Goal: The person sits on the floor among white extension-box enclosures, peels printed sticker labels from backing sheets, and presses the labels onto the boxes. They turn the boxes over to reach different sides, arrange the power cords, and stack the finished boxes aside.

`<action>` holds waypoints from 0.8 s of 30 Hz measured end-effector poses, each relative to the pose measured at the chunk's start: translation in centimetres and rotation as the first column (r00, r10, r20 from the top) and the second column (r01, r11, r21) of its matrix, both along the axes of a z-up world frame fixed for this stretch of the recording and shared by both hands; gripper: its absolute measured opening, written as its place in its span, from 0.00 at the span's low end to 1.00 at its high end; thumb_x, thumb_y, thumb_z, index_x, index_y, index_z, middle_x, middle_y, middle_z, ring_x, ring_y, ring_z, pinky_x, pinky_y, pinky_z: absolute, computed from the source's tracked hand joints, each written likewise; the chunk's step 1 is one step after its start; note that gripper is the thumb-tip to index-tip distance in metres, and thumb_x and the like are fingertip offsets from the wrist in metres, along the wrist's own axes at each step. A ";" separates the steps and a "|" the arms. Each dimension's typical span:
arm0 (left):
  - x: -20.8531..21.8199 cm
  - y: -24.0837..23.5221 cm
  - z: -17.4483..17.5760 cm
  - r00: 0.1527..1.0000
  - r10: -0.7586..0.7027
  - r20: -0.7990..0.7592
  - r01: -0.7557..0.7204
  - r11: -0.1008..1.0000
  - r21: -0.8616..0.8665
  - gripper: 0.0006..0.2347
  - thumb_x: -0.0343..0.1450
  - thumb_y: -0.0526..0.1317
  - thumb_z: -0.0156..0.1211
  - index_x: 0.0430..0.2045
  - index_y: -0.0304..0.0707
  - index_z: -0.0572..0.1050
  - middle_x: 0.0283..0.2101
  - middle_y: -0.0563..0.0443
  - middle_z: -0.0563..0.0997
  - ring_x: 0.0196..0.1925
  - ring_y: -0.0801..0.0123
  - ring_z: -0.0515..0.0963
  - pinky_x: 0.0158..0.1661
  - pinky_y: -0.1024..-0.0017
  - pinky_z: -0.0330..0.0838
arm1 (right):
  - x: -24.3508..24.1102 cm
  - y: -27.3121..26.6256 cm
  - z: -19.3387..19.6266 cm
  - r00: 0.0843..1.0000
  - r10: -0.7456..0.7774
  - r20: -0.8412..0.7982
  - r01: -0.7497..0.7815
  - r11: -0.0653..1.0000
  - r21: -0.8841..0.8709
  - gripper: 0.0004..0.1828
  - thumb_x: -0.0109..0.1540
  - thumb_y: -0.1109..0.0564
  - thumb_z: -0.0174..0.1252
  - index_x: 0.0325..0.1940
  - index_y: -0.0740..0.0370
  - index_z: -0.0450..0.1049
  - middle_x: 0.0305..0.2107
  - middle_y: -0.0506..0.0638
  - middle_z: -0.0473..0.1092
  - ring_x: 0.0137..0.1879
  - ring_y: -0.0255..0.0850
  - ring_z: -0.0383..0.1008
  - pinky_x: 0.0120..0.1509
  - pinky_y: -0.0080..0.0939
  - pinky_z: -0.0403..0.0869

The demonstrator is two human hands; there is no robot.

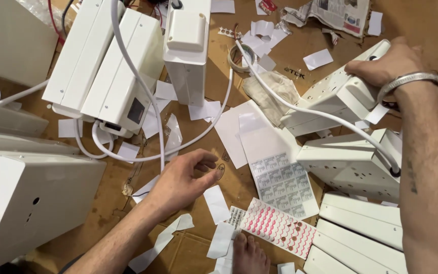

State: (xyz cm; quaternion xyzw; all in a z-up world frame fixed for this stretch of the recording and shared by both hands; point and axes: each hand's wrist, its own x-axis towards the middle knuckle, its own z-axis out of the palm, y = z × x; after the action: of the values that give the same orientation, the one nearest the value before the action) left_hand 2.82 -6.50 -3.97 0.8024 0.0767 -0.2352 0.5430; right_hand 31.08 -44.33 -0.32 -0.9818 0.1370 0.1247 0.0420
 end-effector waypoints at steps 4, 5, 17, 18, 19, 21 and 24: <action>-0.1 -0.8 0.3 0.995 -0.074 0.062 0.072 0.997 0.035 0.18 0.69 0.47 0.63 0.48 0.32 0.77 0.46 0.44 0.86 0.49 0.65 0.86 0.50 0.68 0.80 | -4.9 5.0 3.2 0.994 0.025 0.109 -0.034 0.996 0.085 0.58 0.48 0.38 0.76 0.74 0.67 0.61 0.61 0.71 0.63 0.61 0.65 0.71 0.60 0.66 0.75; -0.1 -1.0 0.5 0.994 -0.089 0.064 0.086 0.995 0.050 0.18 0.69 0.47 0.63 0.47 0.33 0.78 0.45 0.45 0.86 0.49 0.65 0.86 0.50 0.68 0.80 | -6.2 6.7 4.3 0.991 0.033 0.127 -0.049 0.992 0.118 0.57 0.48 0.41 0.76 0.75 0.63 0.60 0.63 0.68 0.62 0.61 0.63 0.71 0.61 0.64 0.74; 0.1 -1.0 -0.4 0.999 -0.042 0.032 0.041 0.999 0.025 0.20 0.68 0.46 0.64 0.49 0.31 0.76 0.45 0.43 0.86 0.48 0.65 0.86 0.51 0.68 0.80 | -7.8 3.8 0.3 0.700 0.520 0.490 -0.583 0.812 -0.028 0.46 0.53 0.40 0.76 0.71 0.60 0.71 0.61 0.64 0.65 0.63 0.59 0.68 0.67 0.62 0.68; 0.1 -1.0 -0.5 0.999 -0.043 0.031 0.042 0.999 0.029 0.20 0.68 0.46 0.64 0.49 0.31 0.76 0.45 0.43 0.86 0.48 0.65 0.86 0.51 0.68 0.80 | -7.8 3.8 0.2 0.701 0.517 0.492 -0.582 0.812 -0.025 0.46 0.53 0.40 0.76 0.71 0.60 0.71 0.61 0.64 0.65 0.63 0.59 0.68 0.67 0.62 0.68; 0.1 -1.0 -0.7 0.998 -0.048 0.042 0.047 0.998 0.040 0.19 0.68 0.45 0.64 0.48 0.31 0.76 0.44 0.43 0.86 0.48 0.65 0.86 0.51 0.68 0.80 | -7.8 3.8 0.1 0.703 0.499 0.506 -0.578 0.816 0.000 0.44 0.53 0.41 0.75 0.69 0.60 0.71 0.61 0.63 0.65 0.64 0.58 0.68 0.68 0.61 0.68; 0.2 -1.2 -0.9 0.997 -0.054 0.053 0.052 0.998 0.044 0.19 0.68 0.45 0.64 0.48 0.30 0.77 0.44 0.43 0.86 0.48 0.65 0.87 0.51 0.68 0.80 | -7.9 3.6 0.2 0.706 0.483 0.518 -0.573 0.819 0.018 0.42 0.54 0.42 0.74 0.68 0.60 0.71 0.62 0.63 0.66 0.64 0.57 0.68 0.69 0.61 0.67; 0.5 -1.4 -1.0 0.998 -0.060 0.026 0.058 0.996 0.073 0.19 0.68 0.45 0.64 0.49 0.32 0.77 0.43 0.44 0.86 0.47 0.66 0.87 0.50 0.68 0.81 | -7.8 4.0 0.1 0.668 0.473 0.575 -0.588 0.808 0.017 0.39 0.55 0.45 0.73 0.66 0.61 0.72 0.62 0.61 0.66 0.65 0.57 0.68 0.71 0.61 0.66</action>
State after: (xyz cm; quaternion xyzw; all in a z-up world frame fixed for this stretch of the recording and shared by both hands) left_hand 3.35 -7.88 -4.99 0.8267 0.0534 -0.2369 0.5075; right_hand 23.25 -40.32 -0.19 -0.9622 -0.1873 -0.1396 0.1399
